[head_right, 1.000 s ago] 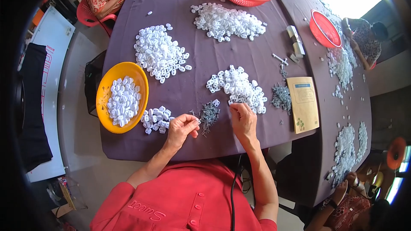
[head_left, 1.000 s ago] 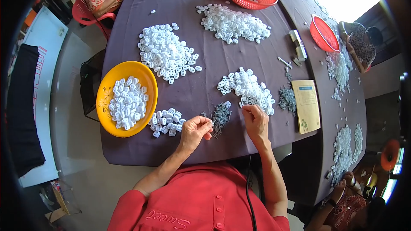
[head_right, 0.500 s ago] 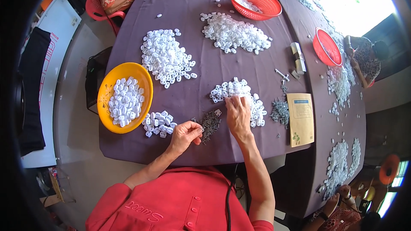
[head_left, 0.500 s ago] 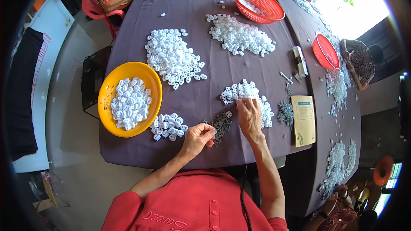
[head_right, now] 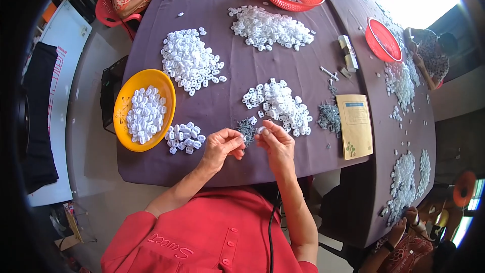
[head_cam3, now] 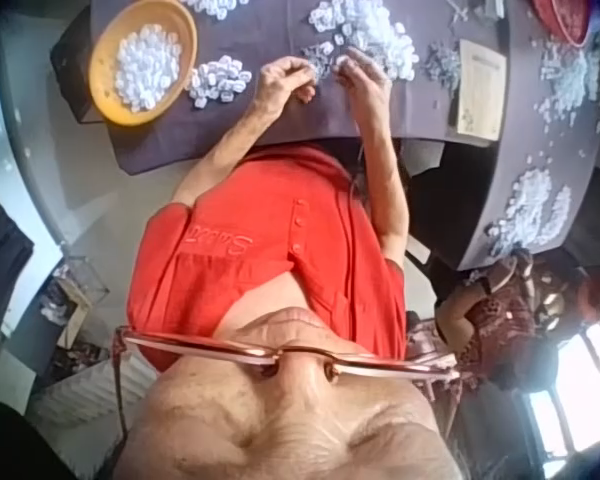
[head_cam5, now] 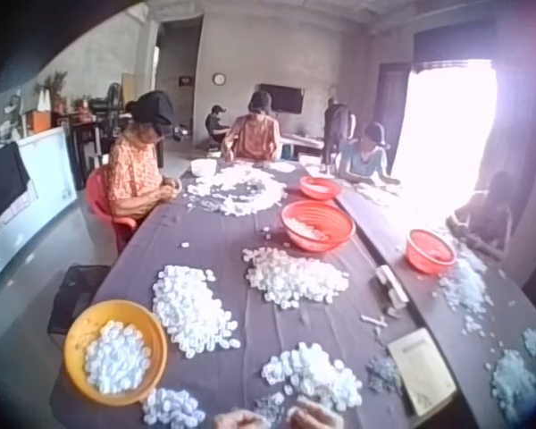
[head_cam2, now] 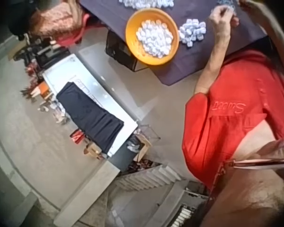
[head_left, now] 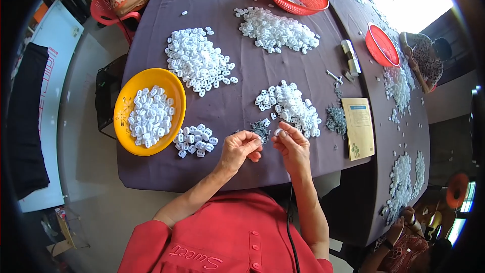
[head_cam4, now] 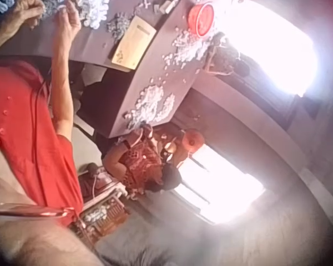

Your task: The person assembles plastic cord toggles by hand, repeatedly picking up grey pieces and inserting them into white plastic pieces.

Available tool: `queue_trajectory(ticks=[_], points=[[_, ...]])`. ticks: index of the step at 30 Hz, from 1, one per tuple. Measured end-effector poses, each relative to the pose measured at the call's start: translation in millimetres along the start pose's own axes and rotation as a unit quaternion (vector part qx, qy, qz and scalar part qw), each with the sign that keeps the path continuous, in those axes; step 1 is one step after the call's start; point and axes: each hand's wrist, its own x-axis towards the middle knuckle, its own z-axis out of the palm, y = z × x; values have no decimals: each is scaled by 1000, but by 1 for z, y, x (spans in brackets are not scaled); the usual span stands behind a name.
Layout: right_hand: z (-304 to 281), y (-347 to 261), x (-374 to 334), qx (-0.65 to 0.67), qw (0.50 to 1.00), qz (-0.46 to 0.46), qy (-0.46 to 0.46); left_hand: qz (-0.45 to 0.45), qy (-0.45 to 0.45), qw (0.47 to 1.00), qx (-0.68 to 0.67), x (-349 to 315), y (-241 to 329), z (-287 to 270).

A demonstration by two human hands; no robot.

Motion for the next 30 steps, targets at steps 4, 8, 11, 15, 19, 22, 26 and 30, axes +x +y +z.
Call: queue_trajectory(ticks=[4, 8, 11, 15, 19, 22, 26, 30], points=[[5, 1, -12, 6, 1000, 0, 7, -11, -29, 998, -58, 1, 3, 13], [-1, 8, -15, 6, 1000, -10, -14, -15, -36, 996, -78, 0, 5, 21], [-4, 10, -17, 10, 999, -11, -33, -21, -44, 994, -96, 1, 6, 20], [-7, 12, -19, -47, 997, -40, -51, -29, -45, 993, -101, -1, 5, 20], [-4, 8, -26, -131, 983, -104, -71, -32, -47, 994, -88, -3, 7, 21], [0, 4, -29, -163, 976, -114, -83, -27, -51, 995, -86, -3, 10, 19], [-7, 2, -25, -155, 977, -89, -119, -40, -57, 994, -83, -3, 9, 15], [-12, 13, -20, -139, 976, -109, -130, -45, -51, 995, -77, -3, 8, 17]])
